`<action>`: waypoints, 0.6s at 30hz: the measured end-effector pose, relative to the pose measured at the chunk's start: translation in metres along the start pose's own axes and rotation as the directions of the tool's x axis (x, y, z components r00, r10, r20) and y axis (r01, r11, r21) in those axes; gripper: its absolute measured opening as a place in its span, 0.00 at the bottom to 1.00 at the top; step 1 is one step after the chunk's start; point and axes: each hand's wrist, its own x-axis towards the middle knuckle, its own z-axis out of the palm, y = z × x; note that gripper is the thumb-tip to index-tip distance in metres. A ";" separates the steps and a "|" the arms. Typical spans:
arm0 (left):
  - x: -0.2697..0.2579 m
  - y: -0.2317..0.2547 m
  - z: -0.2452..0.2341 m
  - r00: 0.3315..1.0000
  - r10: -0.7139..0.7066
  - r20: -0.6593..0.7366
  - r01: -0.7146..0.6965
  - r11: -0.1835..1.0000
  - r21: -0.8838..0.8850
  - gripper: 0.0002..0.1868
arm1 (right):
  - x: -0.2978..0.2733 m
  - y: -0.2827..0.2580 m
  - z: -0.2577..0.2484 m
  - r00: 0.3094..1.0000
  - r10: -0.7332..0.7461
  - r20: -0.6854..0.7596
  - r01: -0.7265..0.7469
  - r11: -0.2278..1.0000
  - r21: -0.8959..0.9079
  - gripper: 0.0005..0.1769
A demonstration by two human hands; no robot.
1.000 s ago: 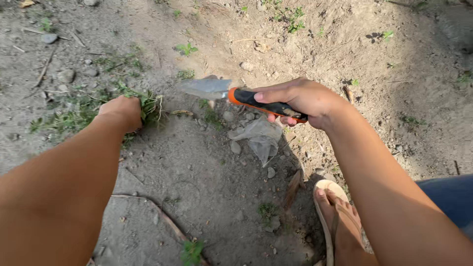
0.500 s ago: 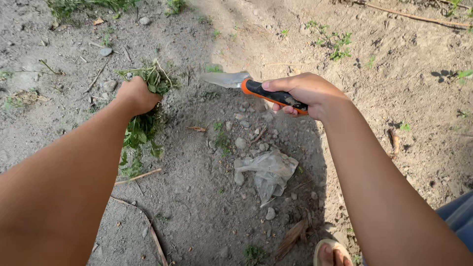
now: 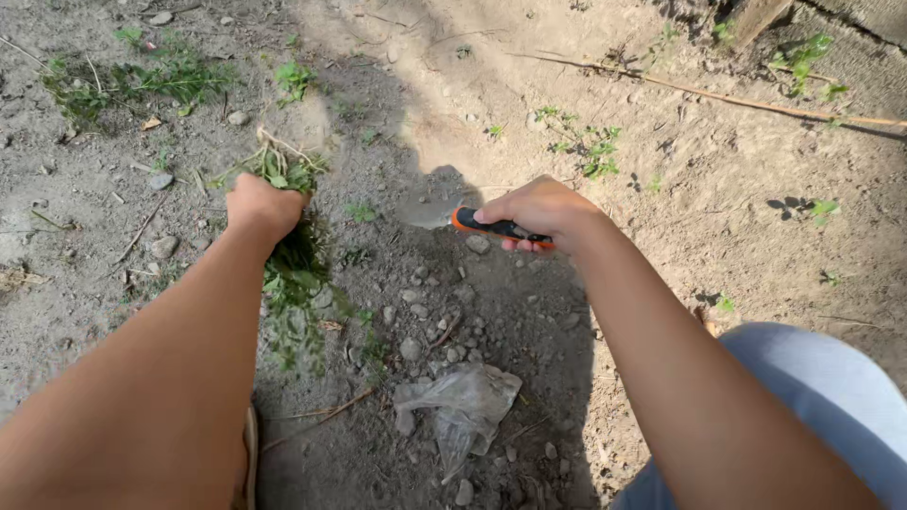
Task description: The person pulls weeds from the soil by hand and with a small metal trowel.
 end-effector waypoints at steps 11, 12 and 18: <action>0.078 -0.010 0.137 0.913 0.245 0.326 -0.350 0.881 0.317 0.42 | -0.007 -0.022 0.033 0.992 -0.117 -0.048 0.110 0.986 -0.124 0.18; 0.083 -0.015 0.146 0.911 0.272 0.311 -0.367 0.878 0.307 0.40 | -0.012 -0.029 0.030 0.991 -0.089 -0.101 0.072 0.984 -0.161 0.16; 0.128 -0.010 0.155 0.938 0.260 0.229 -0.300 0.940 0.162 0.47 | -0.022 -0.040 0.047 0.977 -0.081 -0.195 0.059 0.991 -0.118 0.15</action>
